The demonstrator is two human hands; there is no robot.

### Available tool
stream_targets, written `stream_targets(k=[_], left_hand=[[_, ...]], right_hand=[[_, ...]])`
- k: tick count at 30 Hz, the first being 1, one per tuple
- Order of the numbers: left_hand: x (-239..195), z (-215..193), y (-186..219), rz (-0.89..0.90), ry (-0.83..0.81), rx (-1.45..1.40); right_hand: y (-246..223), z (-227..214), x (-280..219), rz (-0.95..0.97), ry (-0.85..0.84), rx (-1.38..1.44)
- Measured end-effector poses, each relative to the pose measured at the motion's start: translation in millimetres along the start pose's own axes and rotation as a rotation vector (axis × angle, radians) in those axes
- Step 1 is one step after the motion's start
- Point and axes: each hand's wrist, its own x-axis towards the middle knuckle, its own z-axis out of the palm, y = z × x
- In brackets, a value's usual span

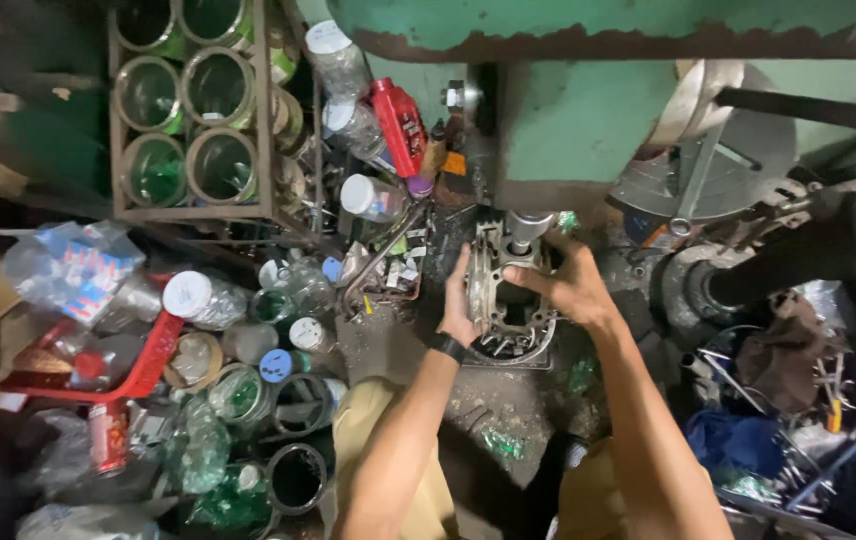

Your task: The person sits on the floor at a drill press and presses a piston into a motorcycle cylinder block, holding the block steady under the press ram and turning the press handle. They use a wrench on the block, reposition it repeatedly, and finally wipe the assembled cylinder with a blue cloth.

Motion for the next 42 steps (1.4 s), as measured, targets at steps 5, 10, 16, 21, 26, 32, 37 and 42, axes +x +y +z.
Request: stream_targets(k=[5,10,16,21,26,32,37,42], left_hand=[[1.7,0.7,-4.0,0.081,0.009,0.004],[-1.3,7.3,-0.6,0.06,0.011,-0.021],[21.6,-30.3,-12.2,0.13,-0.173,0.008],[9.6,-10.6,-6.4,0.118,-0.027,0.136],[13.7,-3.9,-8.9,0.15,0.07,0.136],[33.5,-38.4,-18.4,0.167,0.1,0.169],[22.1,-6.4,-15.9,0.179,0.038,0.138],[27.4,-15.8,-22.6,0.245,-0.036,0.112]], right_hand=[[-5.7,0.1,-1.0,0.014,0.018,-0.069],[-4.5,0.1,-0.3,-0.009,0.007,0.006],[-5.4,1.3,-2.4,0.065,0.047,-0.052],[-1.6,-2.4,0.7,0.066,0.002,0.022],[8.8,-5.7,-1.7,-0.034,0.02,0.023],[7.5,-11.3,-1.8,-0.021,0.044,-0.05],[-0.5,-16.9,-3.7,-0.008,0.045,-0.014],[-10.7,-15.9,-7.0,0.144,0.029,0.086]])
